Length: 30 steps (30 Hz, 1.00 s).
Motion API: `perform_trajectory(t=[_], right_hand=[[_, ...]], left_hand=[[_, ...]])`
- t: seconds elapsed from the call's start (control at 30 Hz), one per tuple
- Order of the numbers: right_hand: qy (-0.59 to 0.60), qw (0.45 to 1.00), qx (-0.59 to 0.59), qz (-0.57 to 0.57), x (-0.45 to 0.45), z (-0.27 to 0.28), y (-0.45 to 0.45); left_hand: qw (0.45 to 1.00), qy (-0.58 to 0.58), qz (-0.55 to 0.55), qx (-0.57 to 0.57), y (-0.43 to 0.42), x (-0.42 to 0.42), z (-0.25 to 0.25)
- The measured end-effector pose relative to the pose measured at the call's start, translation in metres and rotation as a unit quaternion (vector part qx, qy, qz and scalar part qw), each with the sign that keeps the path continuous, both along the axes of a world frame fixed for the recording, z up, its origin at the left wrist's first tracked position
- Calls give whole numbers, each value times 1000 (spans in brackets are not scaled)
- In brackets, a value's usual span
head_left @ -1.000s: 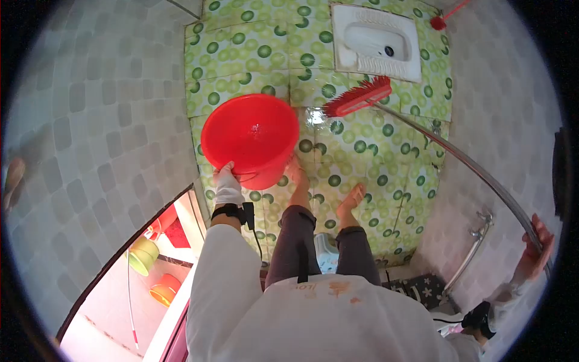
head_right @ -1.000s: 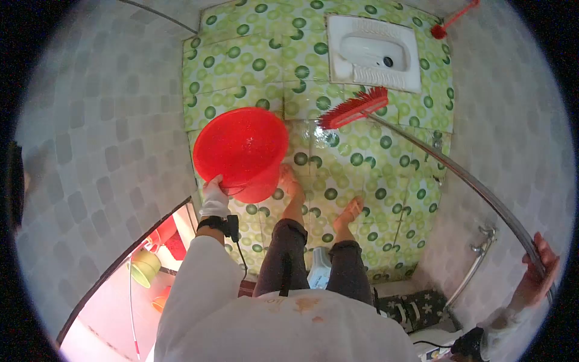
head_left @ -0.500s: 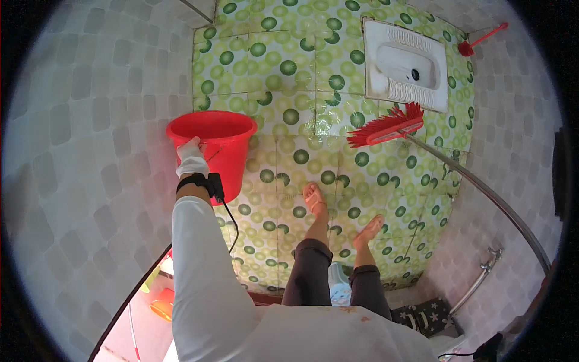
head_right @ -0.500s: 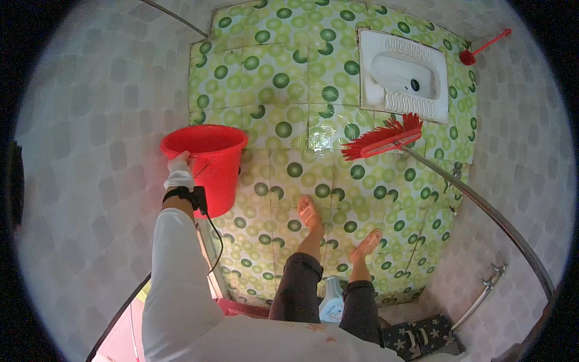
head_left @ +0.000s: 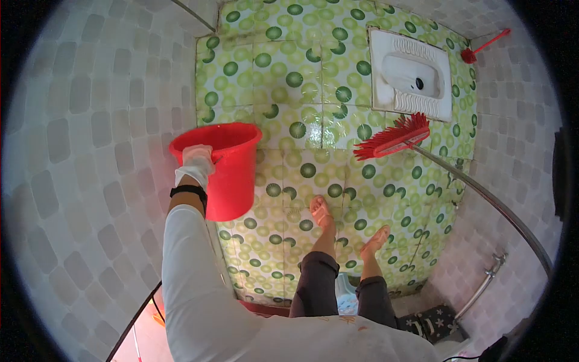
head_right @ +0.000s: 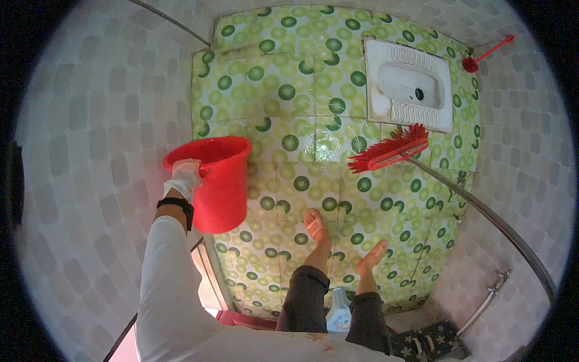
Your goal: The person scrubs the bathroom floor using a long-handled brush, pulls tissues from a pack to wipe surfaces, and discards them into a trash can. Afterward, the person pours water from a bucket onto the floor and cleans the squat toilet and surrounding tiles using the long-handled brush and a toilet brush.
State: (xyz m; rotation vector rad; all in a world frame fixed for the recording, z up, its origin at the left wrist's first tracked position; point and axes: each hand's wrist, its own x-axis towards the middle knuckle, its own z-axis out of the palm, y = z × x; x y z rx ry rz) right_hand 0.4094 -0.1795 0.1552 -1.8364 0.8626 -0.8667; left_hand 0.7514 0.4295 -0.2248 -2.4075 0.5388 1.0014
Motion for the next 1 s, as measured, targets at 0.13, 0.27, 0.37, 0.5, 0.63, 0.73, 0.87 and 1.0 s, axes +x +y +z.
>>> perform_trajectory(t=[0.13, 0.27, 0.37, 0.5, 0.63, 0.73, 0.87, 1.0], right_hand=[[-5, 993, -96, 72, 26, 75, -2], [3, 992, -87, 88, 6, 64, -2], [-2, 993, -81, 89, -11, 61, -2], [-20, 993, -78, 89, -36, 65, -3], [-51, 991, -75, 98, -61, 62, -8], [-68, 994, -52, 70, -74, 49, -7], [-114, 992, -28, 43, -85, 29, -3], [-197, 980, 8, 25, -91, 15, 2]], left_hand=[[997, -31, 61, 29, 0, 2, -26], [988, 8, 129, 89, -31, 22, -28], [985, -23, 144, 89, -29, 40, -38], [981, -11, -75, 179, -62, 78, 3], [988, -54, -58, 134, -102, 116, 77], [989, -73, -26, 126, -130, 134, 116], [985, -93, -53, 137, -134, 157, 130], [975, -102, -80, 181, -168, 149, 174]])
